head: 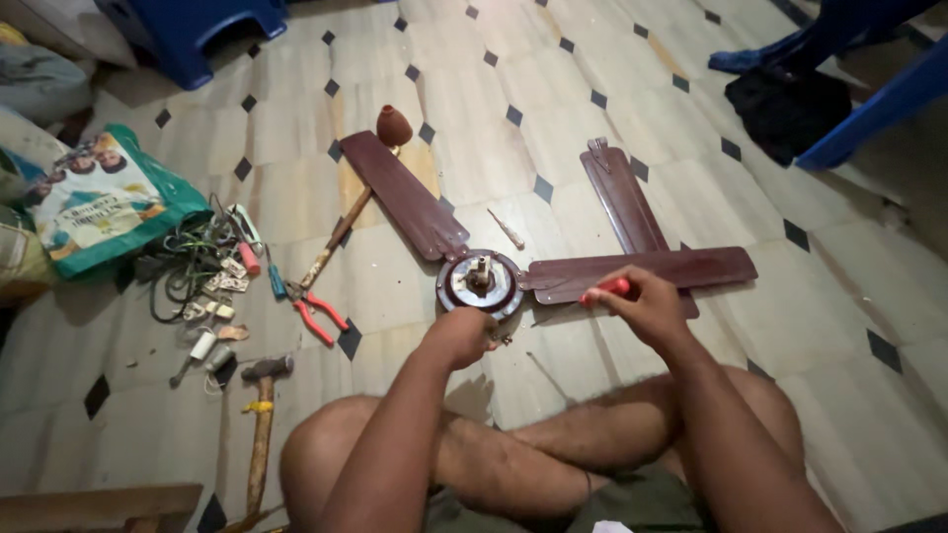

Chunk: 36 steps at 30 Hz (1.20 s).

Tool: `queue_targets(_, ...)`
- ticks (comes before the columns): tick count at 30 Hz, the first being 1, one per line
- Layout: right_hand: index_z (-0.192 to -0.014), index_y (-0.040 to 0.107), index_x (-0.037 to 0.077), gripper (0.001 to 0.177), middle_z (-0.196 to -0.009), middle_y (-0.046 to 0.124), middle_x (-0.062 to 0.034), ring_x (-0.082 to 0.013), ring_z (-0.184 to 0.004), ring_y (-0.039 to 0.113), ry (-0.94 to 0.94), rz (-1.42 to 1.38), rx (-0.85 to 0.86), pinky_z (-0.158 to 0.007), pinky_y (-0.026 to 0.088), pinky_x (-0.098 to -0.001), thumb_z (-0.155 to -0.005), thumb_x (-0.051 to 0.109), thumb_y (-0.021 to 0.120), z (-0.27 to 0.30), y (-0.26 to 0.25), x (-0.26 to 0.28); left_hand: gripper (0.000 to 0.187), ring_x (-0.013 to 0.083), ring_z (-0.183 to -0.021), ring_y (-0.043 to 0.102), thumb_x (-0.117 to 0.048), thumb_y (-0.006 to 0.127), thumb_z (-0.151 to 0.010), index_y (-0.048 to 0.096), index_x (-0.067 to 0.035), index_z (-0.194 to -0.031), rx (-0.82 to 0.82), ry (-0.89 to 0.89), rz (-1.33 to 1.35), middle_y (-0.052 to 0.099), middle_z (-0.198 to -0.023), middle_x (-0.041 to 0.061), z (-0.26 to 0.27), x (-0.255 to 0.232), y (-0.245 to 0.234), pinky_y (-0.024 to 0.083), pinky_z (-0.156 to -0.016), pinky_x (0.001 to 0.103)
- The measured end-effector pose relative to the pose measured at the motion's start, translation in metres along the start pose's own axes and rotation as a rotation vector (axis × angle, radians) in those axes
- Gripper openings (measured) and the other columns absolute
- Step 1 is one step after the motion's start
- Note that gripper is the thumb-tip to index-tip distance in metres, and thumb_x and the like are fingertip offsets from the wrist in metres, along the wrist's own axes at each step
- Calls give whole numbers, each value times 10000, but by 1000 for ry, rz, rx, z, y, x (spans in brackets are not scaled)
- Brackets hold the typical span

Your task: The person sits on the floor and uses a screwdriver to tighten screws on the central hub of a ceiling fan. The fan blades are attached, and the person rotates the fan to access different screw locations while working.

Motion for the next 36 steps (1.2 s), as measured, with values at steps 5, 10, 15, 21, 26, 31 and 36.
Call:
queue_targets(5,-933,702,19,225,-816,760,-82,-126,-697,628,43,107,-203,-637,505,-285,-1000,228,750,1,3,29,358,345,-1102,673,-271,781,-857,735,-141,-1188,-20,-36,-4,720,-1163,146,10,-2,-12,538,-958,468)
queue_targets(10,-966,590,4,194,-928,639,-84,-136,-760,727,-238,-122,-217,-695,592,-281,-1067,166,623,-23,9,40,349,337,-1090,675,-247,783,-837,737,-132,-1162,-204,-4,51,723,-1151,132,1,-3,-22,545,-944,464)
queue_targets(15,-1054,590,15,180,-904,672,-88,-159,-794,691,-165,-373,-82,-739,599,-304,-1108,183,561,-71,18,39,271,288,-1167,639,-214,772,-847,738,-136,-1105,-448,85,39,710,-1175,76,-26,-8,-42,530,-968,432)
queue_targets(21,-1124,533,63,215,-891,636,-64,-158,-803,691,-195,-522,-82,-746,598,-303,-1054,264,563,-99,49,23,631,351,-1324,422,-328,858,-634,663,-100,-1188,-588,268,-200,574,-1300,101,-48,-22,-35,347,-1031,611)
queue_targets(26,-1069,465,106,410,-906,486,-36,-161,-832,479,-78,-938,-44,-822,446,-332,-1145,501,389,-97,64,-1,751,341,-1433,319,-381,872,-733,533,-116,-1348,-311,92,-161,441,-1415,114,-64,-18,-12,257,-1103,690)
queue_targets(31,-1046,477,91,514,-904,471,-65,-200,-863,456,-118,-1137,22,-859,408,-365,-1125,580,341,-113,70,1,1104,380,-1441,255,-412,951,-627,300,-140,-1476,-496,-124,22,301,-1482,148,-74,-10,-16,252,-1145,639)
queue_targets(36,-1046,471,91,482,-917,476,-76,-205,-877,462,-111,-1126,38,-894,413,-370,-1131,554,368,-119,76,6,1348,363,-1502,203,-404,983,-539,134,-57,-1528,-642,-171,187,224,-1598,173,-78,4,-10,241,-1149,593)
Point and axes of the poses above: each hand's wrist, its own z-axis away from the middle knuckle, its own y-axis out of the palm, x = y × z, the point moved 2 cm from there along -z, towards the middle knuckle
